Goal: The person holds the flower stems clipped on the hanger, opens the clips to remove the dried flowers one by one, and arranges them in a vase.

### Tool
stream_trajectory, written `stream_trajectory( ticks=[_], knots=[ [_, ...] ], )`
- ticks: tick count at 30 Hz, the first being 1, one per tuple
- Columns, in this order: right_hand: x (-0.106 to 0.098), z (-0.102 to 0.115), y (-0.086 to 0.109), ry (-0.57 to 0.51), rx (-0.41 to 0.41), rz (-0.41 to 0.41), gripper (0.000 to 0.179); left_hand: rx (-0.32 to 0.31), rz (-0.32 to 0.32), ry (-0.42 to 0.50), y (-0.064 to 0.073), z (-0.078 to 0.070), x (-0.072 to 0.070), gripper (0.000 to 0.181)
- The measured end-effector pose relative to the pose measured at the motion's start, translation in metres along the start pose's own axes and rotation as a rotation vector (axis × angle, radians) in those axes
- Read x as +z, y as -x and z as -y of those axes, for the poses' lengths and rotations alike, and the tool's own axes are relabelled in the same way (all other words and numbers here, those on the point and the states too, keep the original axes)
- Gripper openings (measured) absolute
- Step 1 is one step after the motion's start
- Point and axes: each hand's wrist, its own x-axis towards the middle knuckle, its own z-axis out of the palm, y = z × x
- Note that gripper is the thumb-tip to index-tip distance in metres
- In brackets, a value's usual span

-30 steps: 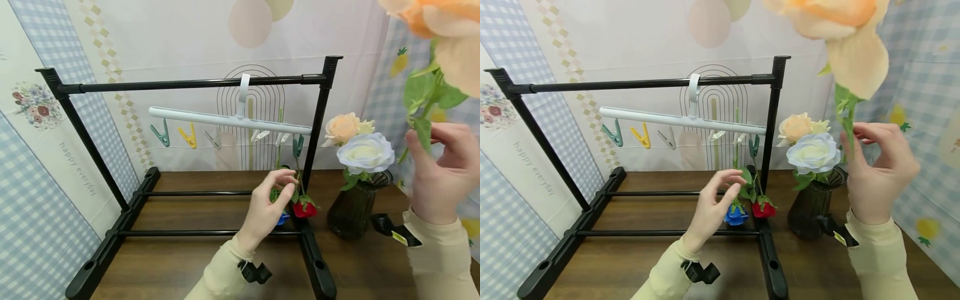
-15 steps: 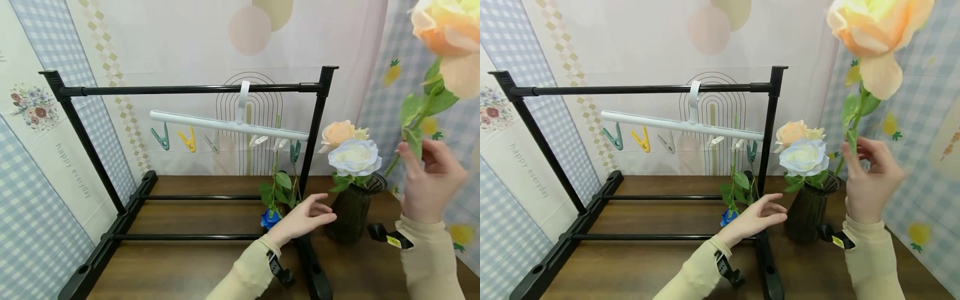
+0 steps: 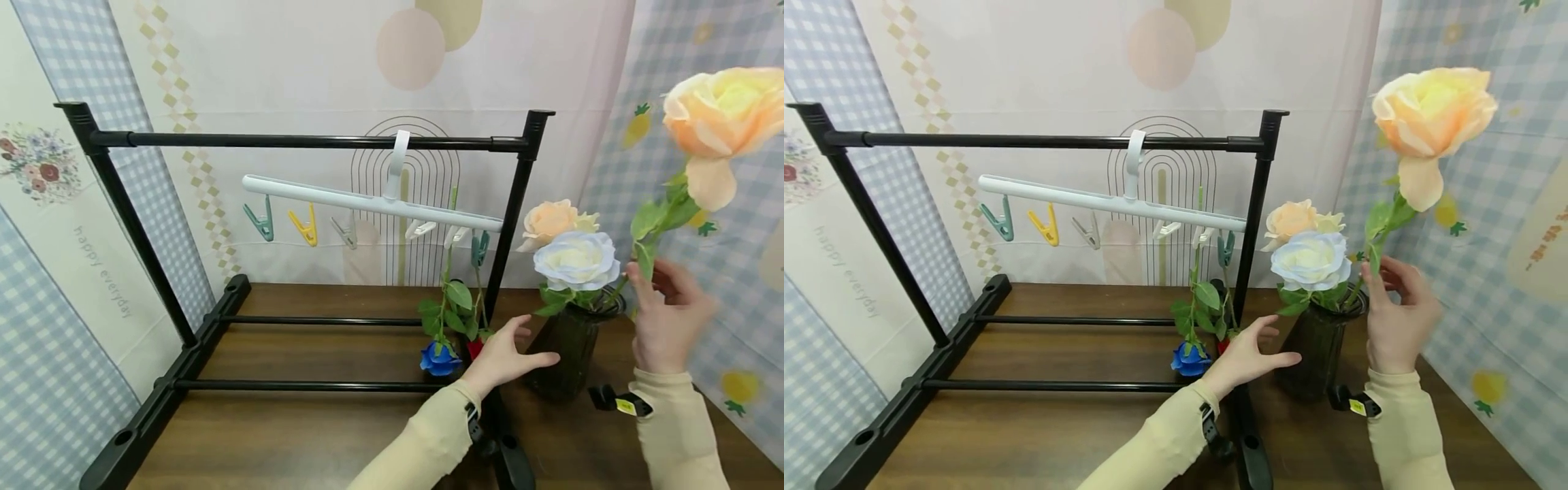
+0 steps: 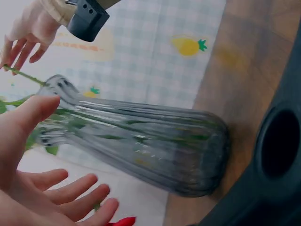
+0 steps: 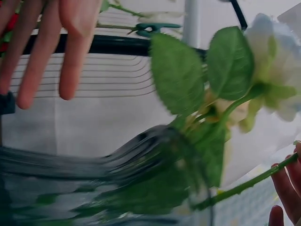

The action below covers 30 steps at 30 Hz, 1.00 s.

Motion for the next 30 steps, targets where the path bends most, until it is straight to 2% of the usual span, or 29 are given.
stream_trajectory(
  ticks=[4,8,12,15,18,22,23,26,29,30],
  knots=[
    [-0.006,-0.008,0.005,0.064,0.051,-0.017,0.025,0.026,-0.033,0.042,-0.008,0.003,0.013,0.068],
    [-0.010,-0.013,0.011,0.240,0.112,-0.015,0.023,0.092,-0.060,0.050,-0.015,0.005,0.024,0.067],
    [-0.016,-0.015,0.017,0.379,0.115,0.037,0.021,0.148,-0.071,0.021,-0.019,0.004,0.032,0.070],
    [-0.020,-0.015,0.020,0.428,0.115,0.090,0.024,0.159,-0.085,-0.014,-0.022,0.004,0.038,0.072],
    [-0.024,-0.015,0.024,0.490,0.118,0.126,0.026,0.141,-0.092,-0.028,-0.024,0.007,0.041,0.070],
    [-0.029,-0.018,0.028,0.626,0.128,0.151,0.016,0.130,-0.102,-0.032,-0.025,0.008,0.044,0.067],
    [-0.031,-0.020,0.029,0.656,0.110,0.169,0.011,0.134,-0.109,-0.035,-0.025,0.008,0.045,0.066],
    [-0.033,-0.025,0.031,0.727,0.019,0.237,0.021,0.146,-0.132,-0.043,-0.025,0.008,0.046,0.064],
    [-0.034,-0.029,0.030,0.730,-0.113,0.301,0.021,0.152,-0.145,-0.041,-0.026,0.008,0.047,0.062],
    [-0.034,-0.030,0.030,0.724,-0.143,0.315,0.013,0.155,-0.146,-0.040,-0.026,0.008,0.047,0.062]
  ],
)
